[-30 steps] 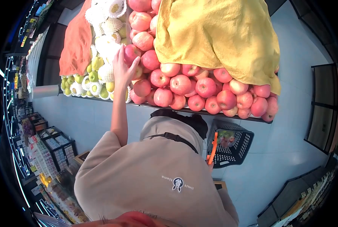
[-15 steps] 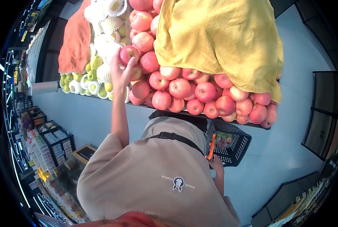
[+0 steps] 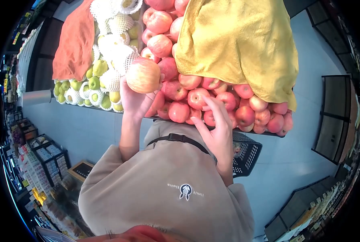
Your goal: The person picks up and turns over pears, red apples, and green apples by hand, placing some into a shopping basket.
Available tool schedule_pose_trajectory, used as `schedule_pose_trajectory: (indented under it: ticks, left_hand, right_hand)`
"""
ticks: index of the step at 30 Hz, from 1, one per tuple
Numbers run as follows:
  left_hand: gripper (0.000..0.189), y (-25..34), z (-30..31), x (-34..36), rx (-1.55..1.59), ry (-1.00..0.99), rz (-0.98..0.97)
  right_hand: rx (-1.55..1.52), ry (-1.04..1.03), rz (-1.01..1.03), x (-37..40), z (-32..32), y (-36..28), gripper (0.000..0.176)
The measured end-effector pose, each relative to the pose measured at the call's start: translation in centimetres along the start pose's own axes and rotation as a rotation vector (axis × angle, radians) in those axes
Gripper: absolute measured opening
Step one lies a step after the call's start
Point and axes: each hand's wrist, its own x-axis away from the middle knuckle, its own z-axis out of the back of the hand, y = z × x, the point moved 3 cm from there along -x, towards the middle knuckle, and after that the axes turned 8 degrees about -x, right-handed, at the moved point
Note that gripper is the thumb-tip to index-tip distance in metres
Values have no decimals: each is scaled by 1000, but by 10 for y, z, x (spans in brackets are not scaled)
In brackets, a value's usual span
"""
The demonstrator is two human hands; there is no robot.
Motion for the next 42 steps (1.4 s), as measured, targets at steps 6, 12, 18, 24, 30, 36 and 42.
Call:
schedule_pose_trajectory:
  ticks: [6,12,18,24,30,36,42]
  left_hand:
    - [61,-26,-25,8,-36,-332,286]
    - [72,-44,-40,16,-450,-96,369]
    - [84,-46,-43,16,-573,-186,312]
    - [77,-76,-13,-3,206,-471,537]
    - [66,-79,-14,6,312,-307,544]
    - [65,-67,-35,17,-337,20,429]
    - [60,-57,-38,13,-478,-152,154]
  right_hand:
    - [96,-117,344,-59,-22,-45,86]
    - [-80,-497,321,-73,-26,-30,103]
    - [-172,-213,359,-68,-23,-19,85]
    - [-180,6,500,-56,-32,-16,88]
    - [165,29,538,-53,-31,-12,78]
    - [152,32,436,-52,-35,-3,74]
    - [146,31,449,-53,-36,-1,75]
